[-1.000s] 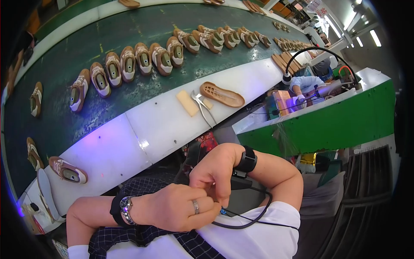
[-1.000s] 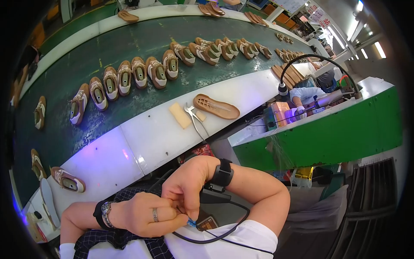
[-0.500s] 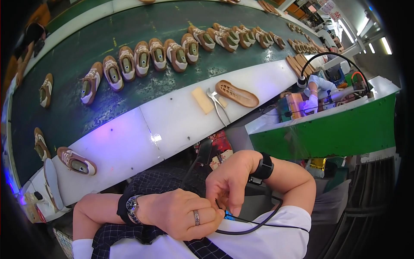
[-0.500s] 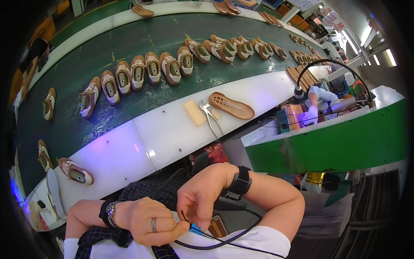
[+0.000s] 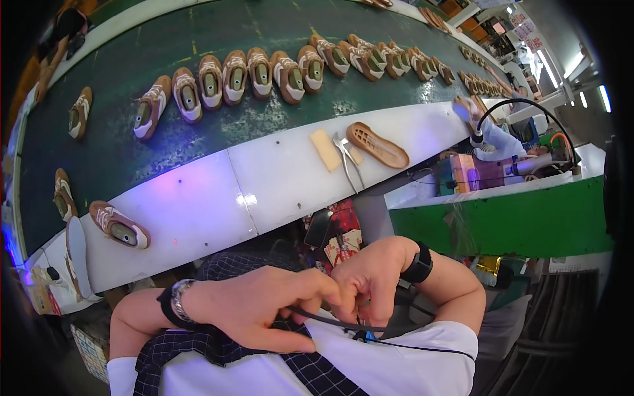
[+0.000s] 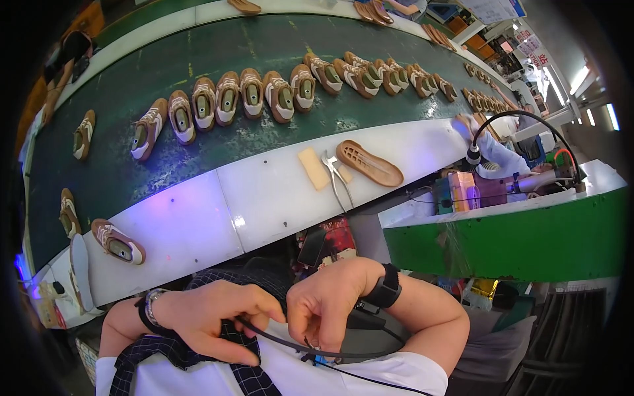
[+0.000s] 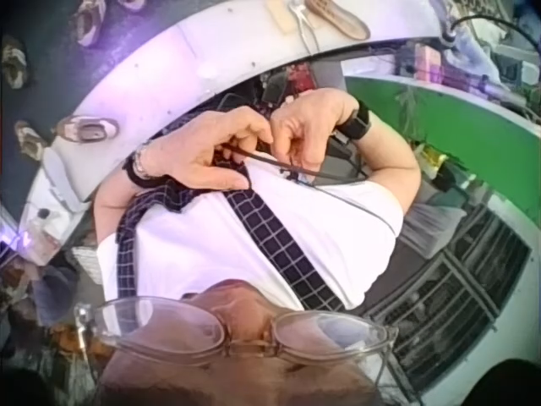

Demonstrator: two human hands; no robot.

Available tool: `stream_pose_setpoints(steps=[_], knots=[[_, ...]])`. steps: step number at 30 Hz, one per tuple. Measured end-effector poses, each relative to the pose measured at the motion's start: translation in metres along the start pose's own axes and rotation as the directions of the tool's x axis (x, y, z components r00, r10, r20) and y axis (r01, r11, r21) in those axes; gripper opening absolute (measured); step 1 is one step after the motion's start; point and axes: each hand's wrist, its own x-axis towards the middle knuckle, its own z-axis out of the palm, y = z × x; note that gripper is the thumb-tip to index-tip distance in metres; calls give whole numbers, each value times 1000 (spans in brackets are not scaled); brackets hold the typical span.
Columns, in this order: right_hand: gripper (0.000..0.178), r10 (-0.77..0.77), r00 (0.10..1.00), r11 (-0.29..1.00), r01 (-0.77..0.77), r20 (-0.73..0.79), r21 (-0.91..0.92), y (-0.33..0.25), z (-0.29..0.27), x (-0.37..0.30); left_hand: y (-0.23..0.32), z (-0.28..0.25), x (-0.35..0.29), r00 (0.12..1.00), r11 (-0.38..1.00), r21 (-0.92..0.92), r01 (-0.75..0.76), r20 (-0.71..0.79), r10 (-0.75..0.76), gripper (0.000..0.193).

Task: Inspecting and pairing shoe components on a conveyor belt in a manufacturing facility.

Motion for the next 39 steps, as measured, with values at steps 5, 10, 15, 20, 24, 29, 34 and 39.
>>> stream_pose_setpoints(steps=[5, 10, 15, 20, 24, 29, 34, 39], knots=[[24, -40, 998, 998, 38, -44, -48, -2, -3, -7, -2, -14, -7, 981, 996, -81, -48, 183, 63, 51], [26, -44, 998, 987, 35, -48, -159, -10, -14, -11, -2, -14, 5, 971, 993, 4, -119, 211, 115, 29], [22, -76, 933, 997, 69, -351, -34, -5, -26, -20, -1, 9, 26, 965, 960, 100, -260, -19, 263, 31], [16, -39, 983, 996, 23, -182, -89, -3, -23, -13, -6, 6, 24, 983, 979, 85, -183, 21, 182, 28], [22, 63, 947, 997, -45, -316, 66, -4, -29, -33, -22, 5, 25, 965, 978, 59, -201, 183, 188, 21], [13, -30, 845, 998, -1, -534, -57, -22, -39, -37, -23, 5, 35, 966, 988, -49, -147, 207, 154, 17], [16, -258, 583, 948, -2, -771, -319, -60, -51, -44, -6, 11, 61, 999, 991, -123, 52, 12, -51, 17], [22, -405, 344, 896, -33, -847, -443, -100, -59, -56, -12, 13, 62, 991, 989, -106, 98, 96, -88, 19]])
